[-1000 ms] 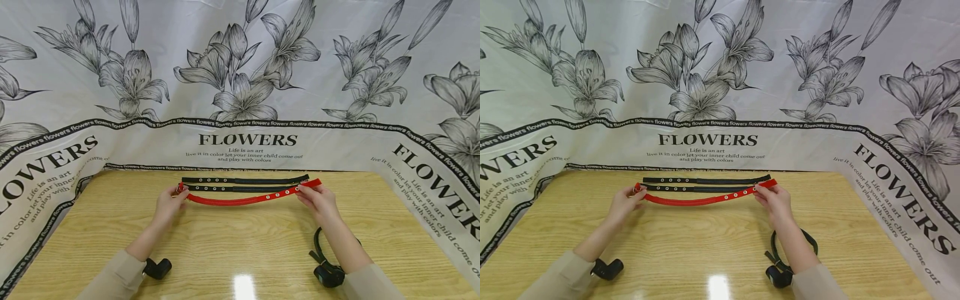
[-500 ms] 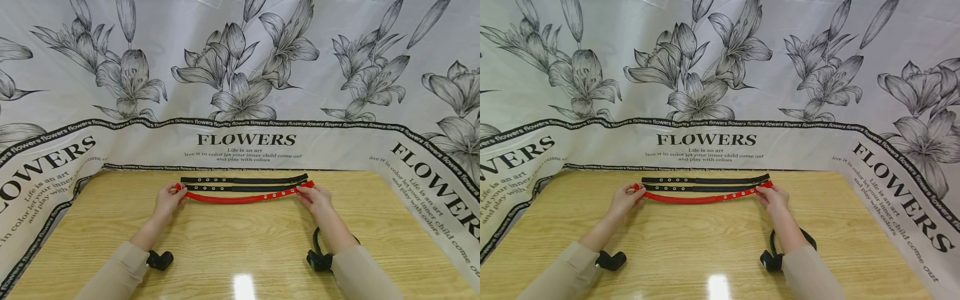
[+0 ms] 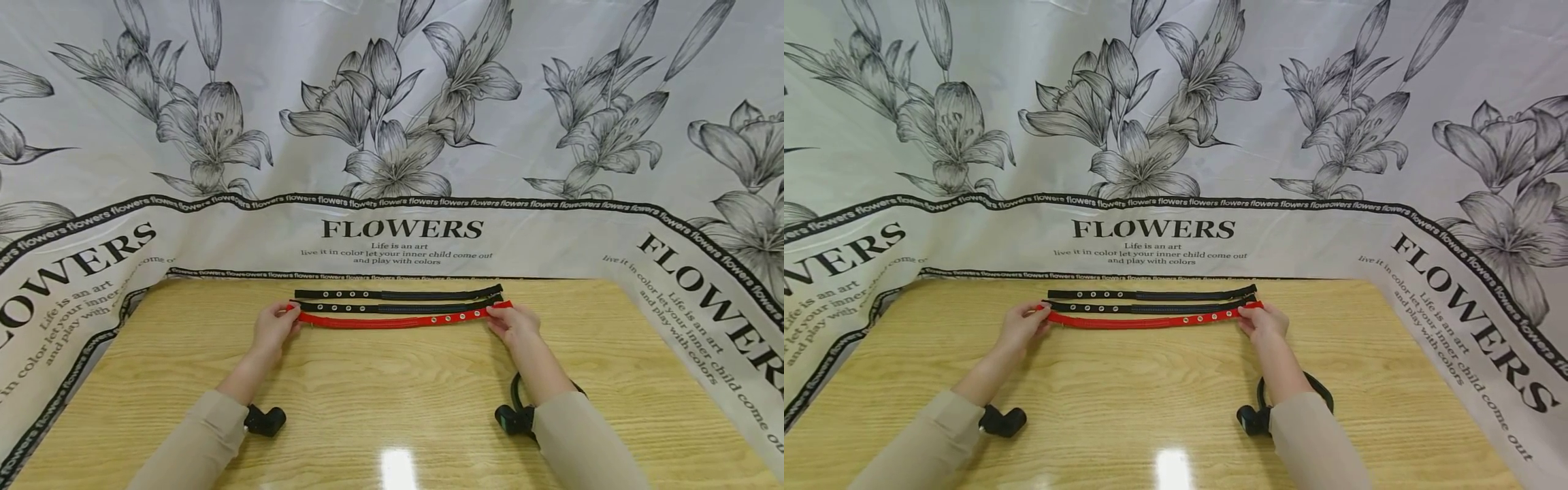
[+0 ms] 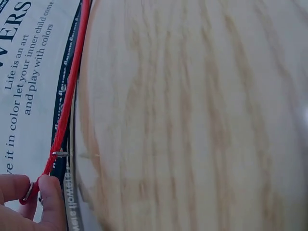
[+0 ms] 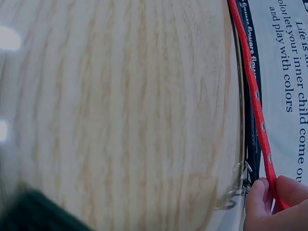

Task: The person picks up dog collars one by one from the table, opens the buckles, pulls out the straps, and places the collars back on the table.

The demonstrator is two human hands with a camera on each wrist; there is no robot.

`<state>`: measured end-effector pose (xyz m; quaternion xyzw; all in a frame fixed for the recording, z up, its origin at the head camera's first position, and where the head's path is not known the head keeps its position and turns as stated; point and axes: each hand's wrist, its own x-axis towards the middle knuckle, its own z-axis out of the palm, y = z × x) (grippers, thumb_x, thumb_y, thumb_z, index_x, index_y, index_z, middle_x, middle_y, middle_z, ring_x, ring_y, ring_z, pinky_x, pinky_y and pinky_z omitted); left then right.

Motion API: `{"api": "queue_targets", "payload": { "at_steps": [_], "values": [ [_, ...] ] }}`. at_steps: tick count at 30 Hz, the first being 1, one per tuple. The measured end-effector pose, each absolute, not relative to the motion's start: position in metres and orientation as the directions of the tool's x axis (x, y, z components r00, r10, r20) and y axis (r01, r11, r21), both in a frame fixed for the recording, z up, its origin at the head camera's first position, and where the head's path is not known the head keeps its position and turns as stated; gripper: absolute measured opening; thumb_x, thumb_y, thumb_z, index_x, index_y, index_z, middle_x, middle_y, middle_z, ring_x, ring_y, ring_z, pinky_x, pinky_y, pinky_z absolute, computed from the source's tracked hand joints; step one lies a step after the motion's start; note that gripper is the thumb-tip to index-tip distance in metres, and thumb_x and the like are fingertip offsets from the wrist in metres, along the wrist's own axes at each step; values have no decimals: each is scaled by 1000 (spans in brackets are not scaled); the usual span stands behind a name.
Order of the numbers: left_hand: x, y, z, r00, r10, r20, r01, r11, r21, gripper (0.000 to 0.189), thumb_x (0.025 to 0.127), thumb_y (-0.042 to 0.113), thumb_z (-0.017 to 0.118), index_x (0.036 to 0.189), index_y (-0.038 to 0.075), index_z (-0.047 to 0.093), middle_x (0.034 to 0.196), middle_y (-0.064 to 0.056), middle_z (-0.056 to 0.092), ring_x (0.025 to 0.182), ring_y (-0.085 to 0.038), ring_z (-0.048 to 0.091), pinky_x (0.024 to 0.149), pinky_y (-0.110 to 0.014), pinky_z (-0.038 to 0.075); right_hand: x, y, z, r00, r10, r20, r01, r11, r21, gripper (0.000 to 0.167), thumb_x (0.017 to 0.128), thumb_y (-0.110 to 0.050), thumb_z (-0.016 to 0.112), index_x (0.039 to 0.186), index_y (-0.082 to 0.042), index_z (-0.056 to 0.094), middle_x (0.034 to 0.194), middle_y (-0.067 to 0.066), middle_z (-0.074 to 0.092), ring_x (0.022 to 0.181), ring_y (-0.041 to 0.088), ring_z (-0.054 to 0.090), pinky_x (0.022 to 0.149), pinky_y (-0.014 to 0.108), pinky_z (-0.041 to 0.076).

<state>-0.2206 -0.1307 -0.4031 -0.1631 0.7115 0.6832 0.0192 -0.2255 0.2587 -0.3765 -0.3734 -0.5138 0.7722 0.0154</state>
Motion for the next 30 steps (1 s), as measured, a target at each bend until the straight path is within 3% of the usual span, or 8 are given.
{"api": "queue_targets", "payload": {
  "at_steps": [2, 6, 9, 17, 22, 26, 28, 30],
  "values": [
    [-220, -134, -405, -946, -219, -240, -251, 25, 968, 30, 94, 6, 53, 120, -10, 52, 96, -10, 53, 61, -3, 55, 58, -15, 51, -227, 260, -377, -718, 415, -558, 361, -464, -809, 74, 81, 14, 61, 145, -6, 30, 101, 7, 58, 62, 12, 64, 74, 25, 55],
    [-219, -139, -407, -950, -236, -206, -221, 38, 975, 29, 94, 6, 54, 117, -11, 54, 90, -5, 55, 60, -2, 55, 55, -15, 50, -228, 262, -378, -709, 436, -554, 354, -459, -815, 68, 81, 15, 61, 141, -3, 34, 65, 1, 60, 55, 13, 64, 66, 25, 56],
    [-220, -139, -409, -952, -242, -186, -205, 54, 977, 28, 93, 6, 55, 115, -11, 55, 87, -3, 54, 60, -2, 53, 55, -14, 49, -229, 263, -380, -691, 453, -563, 361, -458, -812, 60, 81, 16, 59, 136, -1, 40, 56, 0, 59, 52, 13, 63, 65, 26, 56],
    [-222, -138, -409, -950, -243, -194, -215, 64, 974, 26, 93, 5, 56, 113, -11, 56, 83, -2, 56, 58, -3, 51, 54, -15, 49, -230, 264, -389, -683, 465, -564, 364, -453, -814, 36, 81, 16, 59, 114, 4, 54, 55, 4, 61, 52, 14, 63, 61, 27, 56],
    [-220, -143, -408, -956, -212, -204, -219, 54, 974, 30, 94, 6, 54, 117, -12, 53, 86, -2, 57, 62, -4, 55, 55, -17, 50, -231, 264, -389, -701, 459, -546, 355, -440, -825, 57, 80, 16, 60, 133, 4, 41, 54, 1, 59, 53, 15, 64, 67, 29, 56],
    [-220, -143, -407, -962, -191, -194, -211, 72, 975, 29, 94, 7, 54, 116, -11, 53, 86, -4, 58, 65, -5, 57, 56, -18, 50, -229, 264, -386, -722, 441, -532, 348, -433, -832, 59, 79, 15, 62, 133, 3, 42, 55, 0, 59, 55, 15, 64, 68, 29, 56],
    [-220, -143, -407, -963, -189, -191, -210, 83, 974, 28, 94, 7, 54, 115, -11, 53, 87, -5, 58, 65, -5, 57, 56, -17, 50, -227, 263, -383, -731, 436, -525, 349, -423, -837, 57, 79, 14, 62, 132, 3, 44, 65, 2, 63, 56, 14, 64, 68, 29, 56],
    [-220, -142, -406, -962, -190, -194, -215, 92, 972, 29, 94, 8, 54, 117, -10, 53, 89, -6, 58, 66, -6, 56, 57, -18, 50, -224, 263, -381, -745, 422, -516, 350, -412, -841, 63, 79, 14, 63, 137, 2, 40, 88, 7, 66, 60, 12, 65, 74, 29, 55]
  ]
}}
